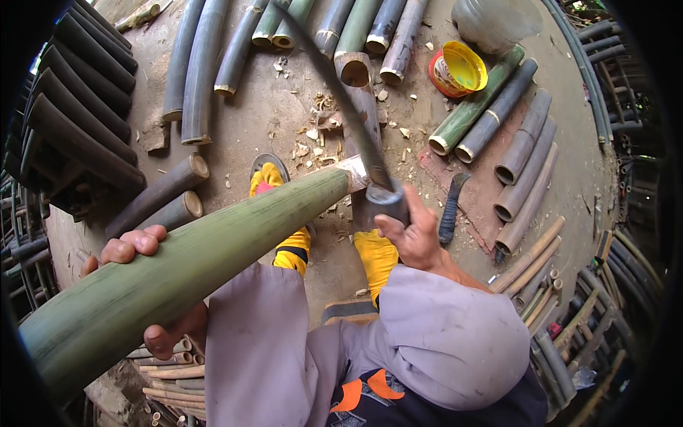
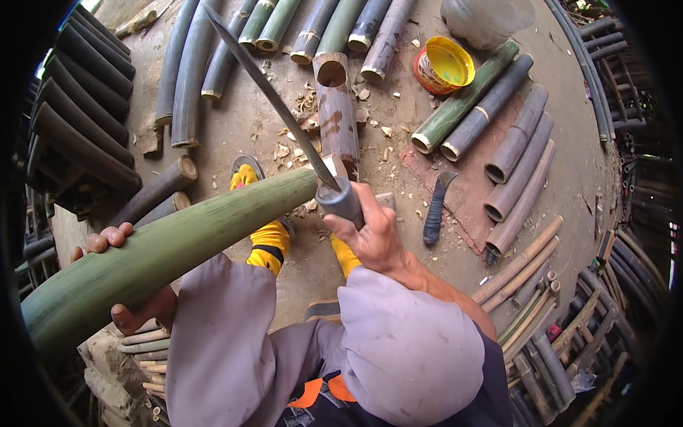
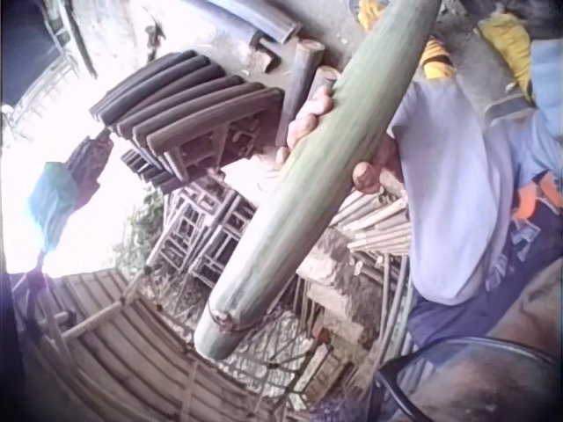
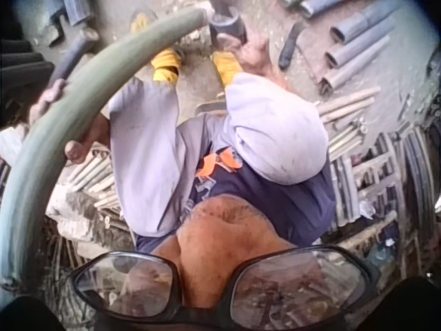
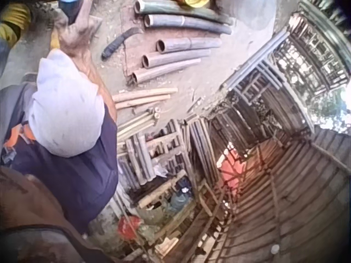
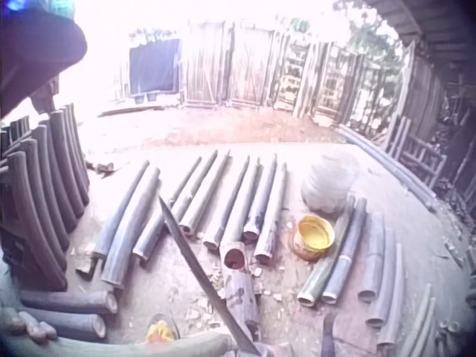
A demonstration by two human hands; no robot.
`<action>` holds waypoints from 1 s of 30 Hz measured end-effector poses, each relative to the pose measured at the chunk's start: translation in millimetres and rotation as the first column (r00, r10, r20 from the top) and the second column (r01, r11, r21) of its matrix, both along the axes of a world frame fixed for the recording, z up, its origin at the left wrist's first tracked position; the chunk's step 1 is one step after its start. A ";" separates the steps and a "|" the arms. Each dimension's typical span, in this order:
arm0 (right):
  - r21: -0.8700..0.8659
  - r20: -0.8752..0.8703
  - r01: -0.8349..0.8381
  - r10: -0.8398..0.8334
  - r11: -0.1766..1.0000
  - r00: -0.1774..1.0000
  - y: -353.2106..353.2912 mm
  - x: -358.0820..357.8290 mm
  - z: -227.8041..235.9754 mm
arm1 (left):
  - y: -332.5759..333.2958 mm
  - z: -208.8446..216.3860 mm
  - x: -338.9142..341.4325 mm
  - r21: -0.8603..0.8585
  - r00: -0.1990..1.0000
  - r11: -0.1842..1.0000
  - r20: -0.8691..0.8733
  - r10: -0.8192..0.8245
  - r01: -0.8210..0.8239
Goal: The person uses a small hand tool to carve out a hole in a bamboo segment and then uses a larger blade to sharpen one end of a separate bamboo pole.
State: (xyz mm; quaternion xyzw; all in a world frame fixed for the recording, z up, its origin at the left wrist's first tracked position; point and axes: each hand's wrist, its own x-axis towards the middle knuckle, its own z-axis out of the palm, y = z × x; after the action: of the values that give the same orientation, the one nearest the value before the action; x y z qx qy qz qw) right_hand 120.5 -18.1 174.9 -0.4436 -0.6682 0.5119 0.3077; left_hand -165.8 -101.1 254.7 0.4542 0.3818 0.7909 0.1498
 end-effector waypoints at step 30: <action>-0.069 0.295 -0.102 0.118 0.992 0.948 -1.2 11.7 -70.8 | 15.9 6.5 -26.3 -0.041 0.878 0.884 -0.103 -0.467 0.465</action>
State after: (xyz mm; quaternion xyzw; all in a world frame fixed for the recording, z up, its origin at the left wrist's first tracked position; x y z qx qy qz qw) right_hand 132.3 -19.3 104.1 -0.4858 -0.7169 0.4729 0.1623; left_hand -192.1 -85.3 261.2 0.5746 0.2749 0.7024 0.3177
